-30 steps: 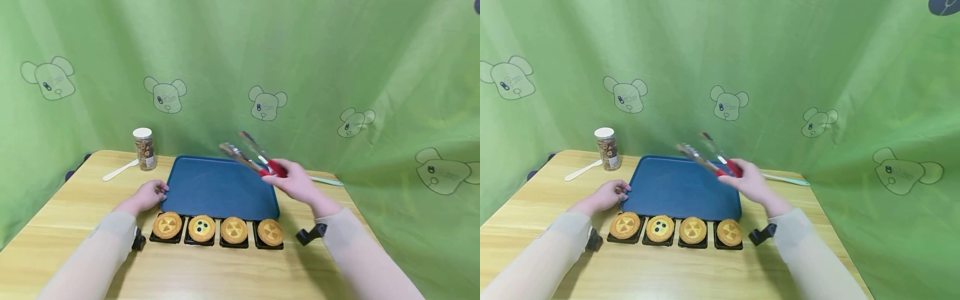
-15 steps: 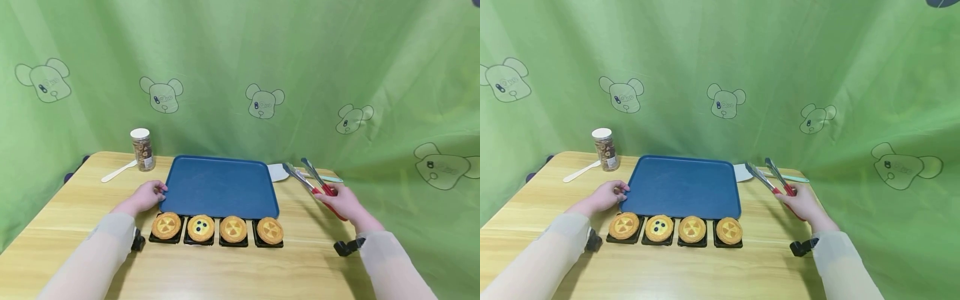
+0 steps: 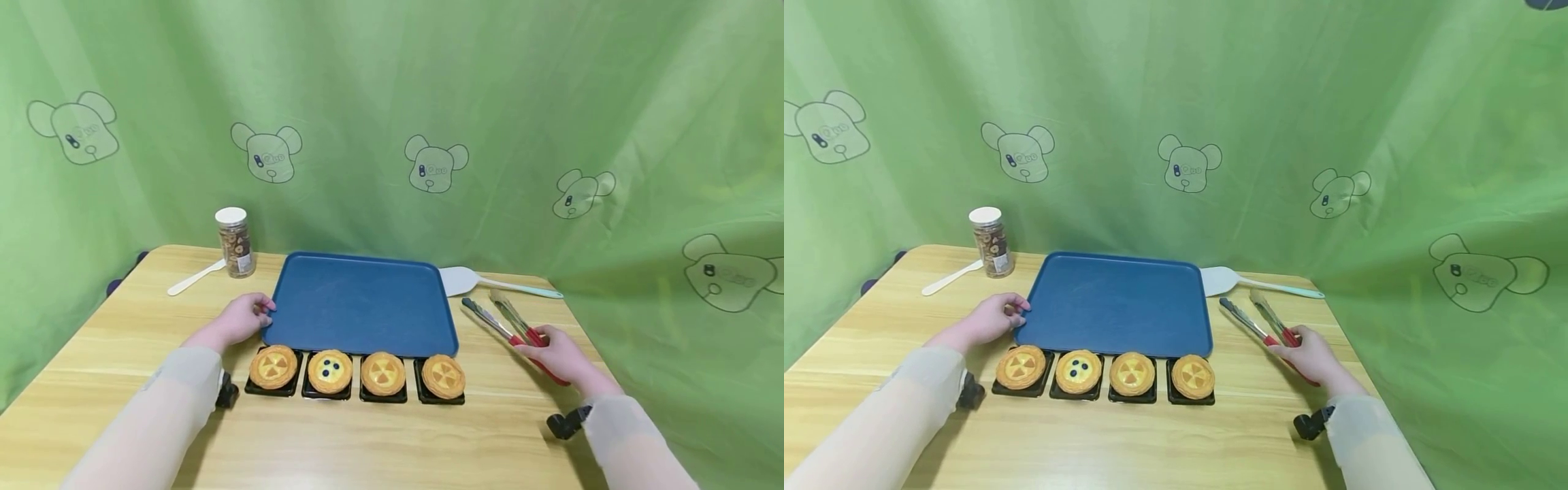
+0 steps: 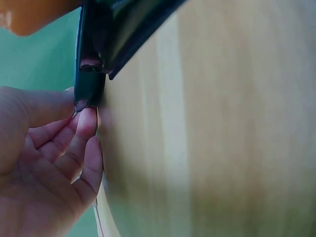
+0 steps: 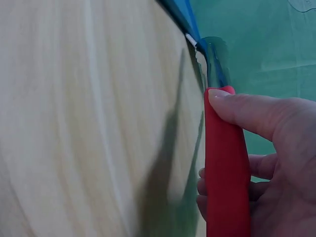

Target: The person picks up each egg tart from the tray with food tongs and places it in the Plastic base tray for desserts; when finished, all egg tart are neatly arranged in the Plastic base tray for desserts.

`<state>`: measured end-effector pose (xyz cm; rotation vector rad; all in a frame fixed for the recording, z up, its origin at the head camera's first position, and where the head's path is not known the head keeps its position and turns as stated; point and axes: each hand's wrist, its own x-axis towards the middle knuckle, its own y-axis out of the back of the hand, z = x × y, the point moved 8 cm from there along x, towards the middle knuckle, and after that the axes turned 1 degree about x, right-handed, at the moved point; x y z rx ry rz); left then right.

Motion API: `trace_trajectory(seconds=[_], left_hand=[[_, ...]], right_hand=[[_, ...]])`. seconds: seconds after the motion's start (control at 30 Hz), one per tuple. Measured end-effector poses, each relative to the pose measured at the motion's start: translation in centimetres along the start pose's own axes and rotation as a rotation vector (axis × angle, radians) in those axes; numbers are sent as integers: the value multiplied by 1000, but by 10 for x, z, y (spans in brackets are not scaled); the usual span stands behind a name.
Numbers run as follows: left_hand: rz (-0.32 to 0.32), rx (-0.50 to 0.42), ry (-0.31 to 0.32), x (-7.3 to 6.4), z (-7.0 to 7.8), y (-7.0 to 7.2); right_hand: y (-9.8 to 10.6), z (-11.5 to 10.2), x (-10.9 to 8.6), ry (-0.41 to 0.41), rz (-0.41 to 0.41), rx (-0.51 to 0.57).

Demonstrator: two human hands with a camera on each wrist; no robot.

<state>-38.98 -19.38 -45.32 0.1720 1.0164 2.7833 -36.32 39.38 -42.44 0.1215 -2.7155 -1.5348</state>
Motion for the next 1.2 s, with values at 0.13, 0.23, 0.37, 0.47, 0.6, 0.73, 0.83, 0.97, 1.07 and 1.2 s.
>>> trace_trajectory(seconds=[0.13,0.23,0.37,0.47,0.6,0.73,0.83,0.97,1.07,1.2], left_hand=[[0,-2,-1,0,1,0],[-3,-8,3,-1,1,-1],[-5,-12,7,-3,0,-1],[-8,-11,3,-4,1,-1],[-3,-8,-1,-1,3,0],[-12,0,-15,2,5,-2],[-30,7,-34,2,8,-6],[-58,-8,-42,-3,5,-6],[-65,16,-55,-4,9,6],[-19,118,-126,-10,39,33]], right_hand=[[-3,3,1,3,21,-35],[-6,5,3,3,35,-49],[-11,8,4,-3,36,-86],[-13,9,3,-19,30,-118],[-14,10,4,-49,17,-137],[-10,7,5,-55,42,-119],[0,0,2,-43,110,-40],[25,-25,1,17,185,72],[53,-50,5,93,219,71],[88,-83,5,196,281,-38]])
